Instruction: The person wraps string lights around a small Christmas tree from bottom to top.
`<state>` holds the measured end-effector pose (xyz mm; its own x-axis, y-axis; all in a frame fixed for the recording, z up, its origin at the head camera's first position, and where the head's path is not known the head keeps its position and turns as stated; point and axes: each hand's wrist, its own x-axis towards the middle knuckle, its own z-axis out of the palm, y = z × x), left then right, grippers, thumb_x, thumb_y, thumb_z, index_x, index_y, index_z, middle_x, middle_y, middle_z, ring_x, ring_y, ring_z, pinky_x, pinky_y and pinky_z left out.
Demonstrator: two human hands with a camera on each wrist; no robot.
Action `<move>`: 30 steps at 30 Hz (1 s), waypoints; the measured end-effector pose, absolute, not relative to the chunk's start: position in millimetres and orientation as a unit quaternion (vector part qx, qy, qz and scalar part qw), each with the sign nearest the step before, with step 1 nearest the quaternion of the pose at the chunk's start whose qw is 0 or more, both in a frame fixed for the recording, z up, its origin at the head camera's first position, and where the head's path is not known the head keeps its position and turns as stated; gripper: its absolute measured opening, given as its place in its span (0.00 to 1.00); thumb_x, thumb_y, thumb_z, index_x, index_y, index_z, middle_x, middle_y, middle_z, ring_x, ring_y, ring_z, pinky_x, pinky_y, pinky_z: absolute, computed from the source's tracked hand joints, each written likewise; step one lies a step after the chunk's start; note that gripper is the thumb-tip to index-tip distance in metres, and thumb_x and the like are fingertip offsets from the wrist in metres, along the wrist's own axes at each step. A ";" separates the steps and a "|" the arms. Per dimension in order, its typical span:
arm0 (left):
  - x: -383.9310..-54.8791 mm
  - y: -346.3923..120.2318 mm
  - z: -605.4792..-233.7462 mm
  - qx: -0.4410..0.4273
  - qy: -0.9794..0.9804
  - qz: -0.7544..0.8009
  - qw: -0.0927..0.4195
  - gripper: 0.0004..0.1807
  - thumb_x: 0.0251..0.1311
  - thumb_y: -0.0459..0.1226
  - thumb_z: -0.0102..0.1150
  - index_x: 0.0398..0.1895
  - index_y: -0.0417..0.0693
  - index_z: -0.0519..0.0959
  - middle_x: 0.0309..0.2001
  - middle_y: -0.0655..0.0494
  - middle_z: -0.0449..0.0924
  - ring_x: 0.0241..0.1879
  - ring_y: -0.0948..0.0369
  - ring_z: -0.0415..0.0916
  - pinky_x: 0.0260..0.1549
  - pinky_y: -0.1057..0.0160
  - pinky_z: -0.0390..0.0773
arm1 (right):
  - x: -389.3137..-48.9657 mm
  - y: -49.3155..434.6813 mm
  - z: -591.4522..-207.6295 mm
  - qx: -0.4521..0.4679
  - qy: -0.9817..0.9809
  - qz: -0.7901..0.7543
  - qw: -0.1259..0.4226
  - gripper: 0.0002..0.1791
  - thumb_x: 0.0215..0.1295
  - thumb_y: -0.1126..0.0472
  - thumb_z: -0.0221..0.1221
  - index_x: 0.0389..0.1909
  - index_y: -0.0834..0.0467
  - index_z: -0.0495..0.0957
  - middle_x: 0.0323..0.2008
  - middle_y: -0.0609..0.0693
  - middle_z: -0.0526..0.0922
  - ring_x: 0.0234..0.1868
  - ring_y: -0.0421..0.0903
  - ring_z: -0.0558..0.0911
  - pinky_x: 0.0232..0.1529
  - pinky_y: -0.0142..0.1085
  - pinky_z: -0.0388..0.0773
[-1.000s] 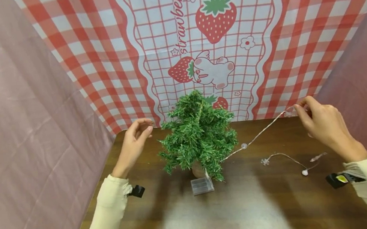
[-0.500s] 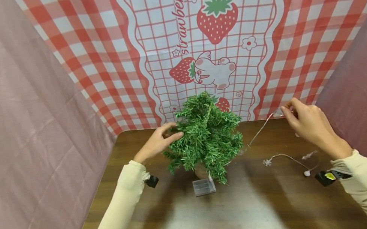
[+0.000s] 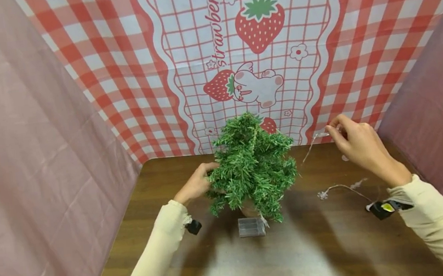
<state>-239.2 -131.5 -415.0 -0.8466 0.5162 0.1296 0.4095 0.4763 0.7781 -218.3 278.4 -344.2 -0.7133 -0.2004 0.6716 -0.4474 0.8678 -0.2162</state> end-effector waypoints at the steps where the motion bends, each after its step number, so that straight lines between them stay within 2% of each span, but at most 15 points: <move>1: -237.8 -129.9 -416.0 0.273 0.852 0.441 0.063 0.34 0.39 0.15 0.31 0.57 0.32 0.67 0.58 0.39 0.64 0.61 0.48 0.57 0.60 0.49 0.58 | -217.6 278.3 -343.7 0.179 -0.907 0.185 0.332 0.06 0.62 0.56 0.54 0.30 0.54 0.72 0.12 0.42 0.70 0.08 0.37 0.65 0.13 0.33 0.61; 3: -234.9 -125.8 -417.2 0.287 0.843 0.450 0.068 0.33 0.41 0.15 0.32 0.56 0.34 0.68 0.58 0.41 0.65 0.60 0.50 0.58 0.59 0.51 0.60 | -216.1 278.4 -342.4 0.178 -0.907 0.187 0.331 0.06 0.62 0.56 0.54 0.30 0.54 0.72 0.11 0.42 0.69 0.08 0.37 0.64 0.13 0.33 0.60; 6: -227.8 -118.8 -417.8 0.311 0.814 0.481 0.091 0.24 0.53 0.19 0.38 0.54 0.36 0.70 0.56 0.42 0.67 0.58 0.50 0.62 0.51 0.53 0.70 | -214.9 278.2 -339.4 0.182 -0.905 0.194 0.332 0.06 0.62 0.55 0.54 0.31 0.53 0.72 0.10 0.41 0.66 0.08 0.37 0.63 0.13 0.31 0.58; 9: -218.8 -114.6 -416.8 0.316 0.817 0.475 0.088 0.18 0.59 0.26 0.46 0.53 0.38 0.71 0.55 0.44 0.68 0.58 0.51 0.63 0.51 0.53 0.71 | -215.1 277.0 -335.3 0.195 -0.899 0.204 0.335 0.06 0.62 0.55 0.54 0.32 0.54 0.73 0.11 0.41 0.65 0.09 0.38 0.62 0.13 0.29 0.57; 12: -211.9 -115.9 -411.3 0.311 0.840 0.436 0.085 0.24 0.57 0.26 0.45 0.60 0.40 0.65 0.61 0.45 0.63 0.61 0.53 0.58 0.57 0.54 0.63 | -215.3 276.1 -332.4 0.202 -0.896 0.215 0.331 0.05 0.62 0.56 0.54 0.33 0.54 0.73 0.11 0.41 0.65 0.09 0.38 0.61 0.13 0.28 0.56; 14: -211.3 -119.8 -404.9 0.309 0.839 0.434 0.109 0.29 0.59 0.26 0.44 0.66 0.43 0.57 0.64 0.47 0.57 0.60 0.53 0.60 0.52 0.53 0.69 | -215.4 276.0 -331.6 0.203 -0.897 0.217 0.328 0.05 0.62 0.56 0.54 0.32 0.54 0.73 0.11 0.42 0.65 0.09 0.38 0.60 0.13 0.28 0.56; 16: -213.6 -126.4 -395.6 0.305 0.835 0.438 0.132 0.31 0.62 0.31 0.45 0.68 0.51 0.52 0.66 0.51 0.55 0.57 0.54 0.64 0.47 0.55 0.74 | -215.1 275.9 -331.0 0.204 -0.898 0.218 0.324 0.05 0.62 0.56 0.54 0.32 0.54 0.73 0.11 0.42 0.65 0.09 0.37 0.60 0.13 0.28 0.56; 19: -220.4 -138.8 -380.4 0.299 0.794 0.501 0.170 0.28 0.64 0.39 0.46 0.67 0.51 0.54 0.63 0.49 0.58 0.50 0.50 0.70 0.40 0.54 0.77 | -214.9 275.9 -329.9 0.210 -0.898 0.217 0.319 0.05 0.62 0.56 0.54 0.31 0.54 0.72 0.11 0.43 0.65 0.09 0.37 0.60 0.13 0.28 0.56; 23: -231.6 -149.4 -367.2 0.284 0.744 0.575 0.186 0.24 0.66 0.40 0.44 0.63 0.40 0.59 0.60 0.39 0.61 0.53 0.45 0.68 0.46 0.46 0.73 | -215.2 275.4 -328.8 0.215 -0.895 0.222 0.322 0.04 0.62 0.57 0.55 0.31 0.54 0.72 0.11 0.43 0.65 0.09 0.38 0.61 0.13 0.27 0.56; 25: -237.1 -148.3 -366.7 0.276 0.744 0.580 0.186 0.24 0.66 0.43 0.42 0.62 0.40 0.60 0.59 0.39 0.62 0.56 0.47 0.66 0.47 0.47 0.72 | -216.3 273.5 -329.1 0.220 -0.893 0.230 0.319 0.04 0.62 0.57 0.55 0.32 0.54 0.72 0.11 0.43 0.65 0.10 0.38 0.61 0.13 0.27 0.56; 30: -243.9 -135.9 -376.0 0.267 0.783 0.520 0.212 0.29 0.65 0.52 0.38 0.65 0.48 0.59 0.63 0.49 0.60 0.58 0.52 0.65 0.52 0.53 0.70 | -220.7 263.4 -332.2 0.237 -0.890 0.249 0.300 0.04 0.63 0.58 0.54 0.32 0.53 0.72 0.11 0.42 0.66 0.10 0.38 0.63 0.13 0.27 0.59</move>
